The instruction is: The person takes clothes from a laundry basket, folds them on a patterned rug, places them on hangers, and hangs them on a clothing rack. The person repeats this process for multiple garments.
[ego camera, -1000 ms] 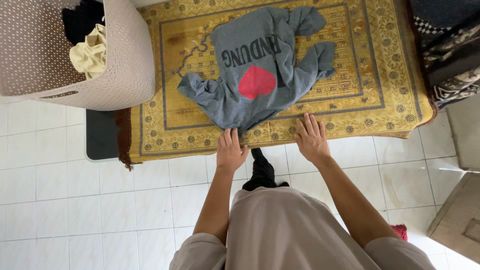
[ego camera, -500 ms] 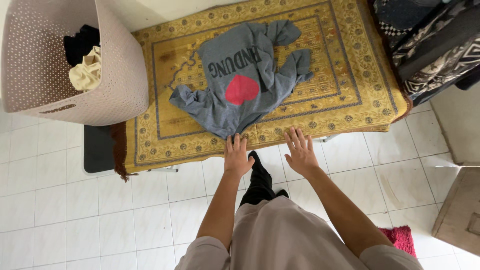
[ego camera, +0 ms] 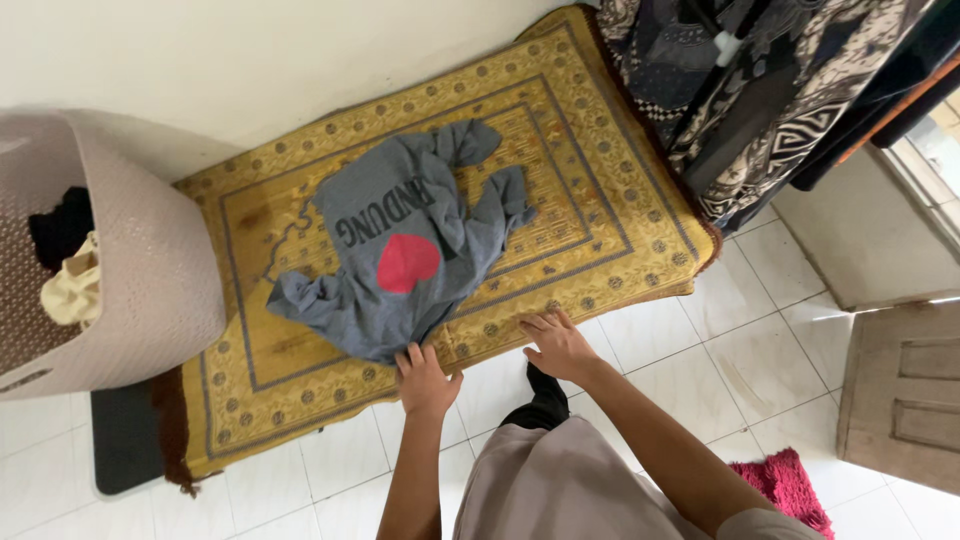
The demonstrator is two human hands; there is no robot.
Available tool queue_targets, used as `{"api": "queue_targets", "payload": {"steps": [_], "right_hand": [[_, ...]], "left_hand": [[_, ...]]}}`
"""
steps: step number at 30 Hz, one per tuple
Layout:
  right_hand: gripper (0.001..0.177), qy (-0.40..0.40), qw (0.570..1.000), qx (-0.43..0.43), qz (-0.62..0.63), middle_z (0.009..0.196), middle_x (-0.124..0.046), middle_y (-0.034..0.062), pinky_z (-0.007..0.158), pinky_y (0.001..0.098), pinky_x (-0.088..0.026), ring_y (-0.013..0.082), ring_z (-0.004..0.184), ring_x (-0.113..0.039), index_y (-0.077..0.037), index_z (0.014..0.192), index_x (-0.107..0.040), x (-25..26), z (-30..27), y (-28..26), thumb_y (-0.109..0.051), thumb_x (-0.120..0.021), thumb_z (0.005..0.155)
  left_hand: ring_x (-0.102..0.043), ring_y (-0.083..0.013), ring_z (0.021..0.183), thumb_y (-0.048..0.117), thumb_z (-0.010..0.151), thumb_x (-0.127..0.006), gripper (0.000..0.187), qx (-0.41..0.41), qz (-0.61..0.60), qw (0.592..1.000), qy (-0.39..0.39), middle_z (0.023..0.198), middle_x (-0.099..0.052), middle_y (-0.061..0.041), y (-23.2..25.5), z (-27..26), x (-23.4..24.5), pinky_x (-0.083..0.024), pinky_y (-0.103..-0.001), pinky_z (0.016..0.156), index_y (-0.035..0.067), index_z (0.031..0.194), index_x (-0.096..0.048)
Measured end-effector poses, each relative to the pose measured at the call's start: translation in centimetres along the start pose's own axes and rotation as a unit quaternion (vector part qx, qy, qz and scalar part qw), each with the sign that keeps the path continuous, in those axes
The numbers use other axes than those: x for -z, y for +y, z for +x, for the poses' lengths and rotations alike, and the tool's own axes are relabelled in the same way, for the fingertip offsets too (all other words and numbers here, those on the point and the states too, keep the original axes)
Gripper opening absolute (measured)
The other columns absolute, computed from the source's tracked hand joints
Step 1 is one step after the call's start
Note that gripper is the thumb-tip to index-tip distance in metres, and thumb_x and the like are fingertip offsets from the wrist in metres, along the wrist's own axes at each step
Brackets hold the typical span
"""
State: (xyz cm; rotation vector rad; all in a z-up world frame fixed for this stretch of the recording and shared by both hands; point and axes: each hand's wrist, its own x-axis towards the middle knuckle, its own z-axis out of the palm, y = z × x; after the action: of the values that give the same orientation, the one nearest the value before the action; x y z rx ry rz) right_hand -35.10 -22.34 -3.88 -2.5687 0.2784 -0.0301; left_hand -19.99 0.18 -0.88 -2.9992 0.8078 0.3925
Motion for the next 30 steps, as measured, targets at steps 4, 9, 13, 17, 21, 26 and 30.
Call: {"api": "queue_targets", "payload": {"steps": [4, 9, 13, 17, 21, 26, 30], "right_hand": [[0.038, 0.021, 0.997, -0.065, -0.048, 0.138, -0.058, 0.0032, 0.121, 0.0434, -0.030, 0.0248, 0.133, -0.050, -0.012, 0.132, -0.062, 2.2, 0.0, 4.9, -0.027, -0.061, 0.097], [0.039, 0.050, 0.992, -0.105, -0.056, 0.137, -0.059, 0.0059, 0.115, 0.0433, -0.031, 0.0274, 0.130, -0.049, -0.011, 0.127, -0.065, 5.6, 0.3, 12.0, -0.026, -0.064, 0.090], [0.040, 0.112, 0.978, -0.170, -0.036, 0.136, -0.059, 0.0068, 0.115, 0.0435, -0.032, 0.0295, 0.129, -0.049, -0.011, 0.127, -0.065, 8.1, -0.7, 16.7, -0.030, -0.065, 0.092], [0.037, 0.143, 0.960, -0.239, -0.020, 0.135, -0.061, 0.0054, 0.115, 0.0426, -0.036, 0.0283, 0.131, -0.051, -0.015, 0.127, -0.066, 10.2, -2.8, 20.1, -0.030, -0.064, 0.093], [0.036, 0.183, 0.949, -0.255, -0.016, 0.130, -0.062, 0.0069, 0.112, 0.0457, -0.036, 0.0293, 0.131, -0.051, -0.014, 0.124, -0.067, 12.1, -5.3, 23.5, -0.031, -0.068, 0.092], [0.031, 0.194, 0.936, -0.294, 0.009, 0.129, -0.064, 0.0062, 0.111, 0.0445, -0.039, 0.0295, 0.124, -0.056, -0.017, 0.122, -0.070, 14.5, -8.4, 27.7, -0.029, -0.066, 0.093], [0.027, 0.220, 0.936, -0.271, 0.033, 0.127, -0.066, 0.0054, 0.112, 0.0426, -0.041, 0.0297, 0.121, -0.059, -0.016, 0.119, -0.071, 17.2, -11.2, 30.7, -0.029, -0.065, 0.096]], "left_hand": [[-0.052, -0.0401, 0.126, 0.064, 0.078, -0.072, 0.073, 0.023, 0.084, 0.996, 0.007, 0.127, -0.060, -0.022, 5.0, 2.8, 3.6, -0.027, -0.056, 0.118, 0.003, 0.116, -0.065], [-0.057, -0.0383, 0.119, 0.057, 0.077, -0.072, 0.064, -0.123, 0.074, 0.984, 0.108, 0.112, -0.067, -0.022, 13.2, 7.3, 5.1, -0.028, -0.054, 0.116, 0.003, 0.111, -0.067], [-0.058, -0.0369, 0.120, 0.049, 0.083, -0.070, 0.054, -0.182, 0.043, 0.980, 0.074, 0.115, -0.067, -0.020, 19.6, 10.7, 4.7, -0.033, -0.050, 0.114, 0.004, 0.111, -0.067], [-0.058, -0.0371, 0.121, 0.043, 0.083, -0.070, 0.051, -0.281, 0.040, 0.954, 0.098, 0.120, -0.066, -0.021, 24.7, 13.1, 3.7, -0.033, -0.051, 0.115, 0.002, 0.114, -0.065], [-0.055, -0.0383, 0.120, 0.040, 0.082, -0.071, 0.059, -0.350, 0.025, 0.930, 0.110, 0.124, -0.062, -0.023, 29.5, 14.1, 3.3, -0.031, -0.051, 0.113, 0.000, 0.124, -0.060], [-0.052, -0.0357, 0.125, 0.036, 0.087, -0.069, 0.051, -0.375, 0.002, 0.926, 0.042, 0.130, -0.059, -0.017, 35.2, 12.2, 3.3, -0.033, -0.050, 0.116, 0.003, 0.125, -0.057], [-0.051, -0.0338, 0.129, 0.033, 0.085, -0.070, 0.050, -0.380, -0.055, 0.922, 0.047, 0.131, -0.058, -0.015, 40.2, 10.4, 1.9, -0.039, -0.047, 0.109, 0.005, 0.125, -0.057]]}}
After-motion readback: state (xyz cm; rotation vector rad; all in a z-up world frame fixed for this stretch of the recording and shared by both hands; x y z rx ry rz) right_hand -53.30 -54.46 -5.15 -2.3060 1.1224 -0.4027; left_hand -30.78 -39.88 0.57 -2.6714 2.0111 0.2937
